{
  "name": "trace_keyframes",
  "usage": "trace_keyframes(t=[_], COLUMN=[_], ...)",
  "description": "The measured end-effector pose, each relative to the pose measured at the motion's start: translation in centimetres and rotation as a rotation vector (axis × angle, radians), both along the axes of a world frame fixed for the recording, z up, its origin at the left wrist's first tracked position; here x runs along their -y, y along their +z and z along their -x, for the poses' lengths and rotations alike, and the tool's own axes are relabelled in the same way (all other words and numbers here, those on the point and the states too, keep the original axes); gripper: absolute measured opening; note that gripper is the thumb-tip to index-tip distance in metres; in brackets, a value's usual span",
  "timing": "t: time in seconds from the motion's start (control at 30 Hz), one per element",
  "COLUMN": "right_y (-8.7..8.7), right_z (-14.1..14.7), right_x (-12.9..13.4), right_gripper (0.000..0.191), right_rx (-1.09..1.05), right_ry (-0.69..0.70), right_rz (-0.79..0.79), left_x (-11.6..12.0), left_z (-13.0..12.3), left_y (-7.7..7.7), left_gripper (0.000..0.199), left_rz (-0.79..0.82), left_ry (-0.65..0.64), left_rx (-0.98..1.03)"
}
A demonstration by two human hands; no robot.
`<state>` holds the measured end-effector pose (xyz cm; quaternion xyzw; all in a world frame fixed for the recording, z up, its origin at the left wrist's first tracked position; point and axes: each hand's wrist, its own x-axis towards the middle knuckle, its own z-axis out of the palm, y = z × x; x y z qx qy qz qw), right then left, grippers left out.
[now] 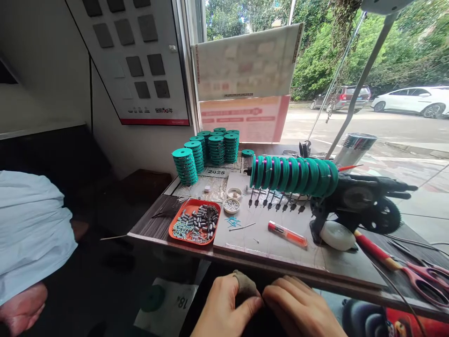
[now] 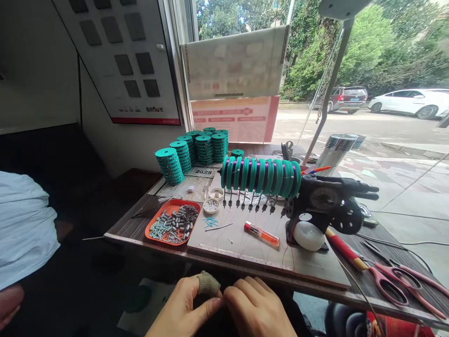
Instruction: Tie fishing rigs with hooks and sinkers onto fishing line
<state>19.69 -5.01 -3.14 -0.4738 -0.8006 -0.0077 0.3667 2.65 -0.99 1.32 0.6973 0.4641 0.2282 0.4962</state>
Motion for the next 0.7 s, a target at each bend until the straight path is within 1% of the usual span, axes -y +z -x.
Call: trace_keyframes(t=[0.13, 0.2, 0.27, 0.4, 0.6, 0.7], right_y=[-0.1, -0.1, -0.1, 0.0, 0.0, 0.6], right_z=[0.0, 0.0, 0.0, -0.1, 0.4, 0.5], right_x=[0.2, 0.3, 0.3, 0.4, 0.7, 0.9], right_gripper=[0.036, 0.034, 0.03, 0.028, 0.034, 0.038], right_rx=[0.027, 0.035, 0.046, 0.075, 0.077, 0.064], right_ry=[0.006, 0.018, 0.024, 0.029, 0.025, -0.002], right_rz=[0.063, 0.102, 0.141, 0.19, 0.15, 0.105], left_x=[0.0, 0.0, -0.1, -0.1, 0.0, 0.0], left_z=[-0.2, -0.4, -0.5, -0.7, -0.7, -0.8], left_y=[0.4, 0.7, 1.0, 1.4, 1.6, 1.6], left_gripper=[0.007, 0.006, 0.006, 0.012, 0.016, 0.016], left_rz=[-0.022, -0.039, -0.059, -0.121, -0.172, -0.178], left_ry=[-0.009, -0.012, -0.013, -0.075, -0.09, -0.094], left_rx=[0.012, 0.009, -0.014, -0.083, -0.106, -0.094])
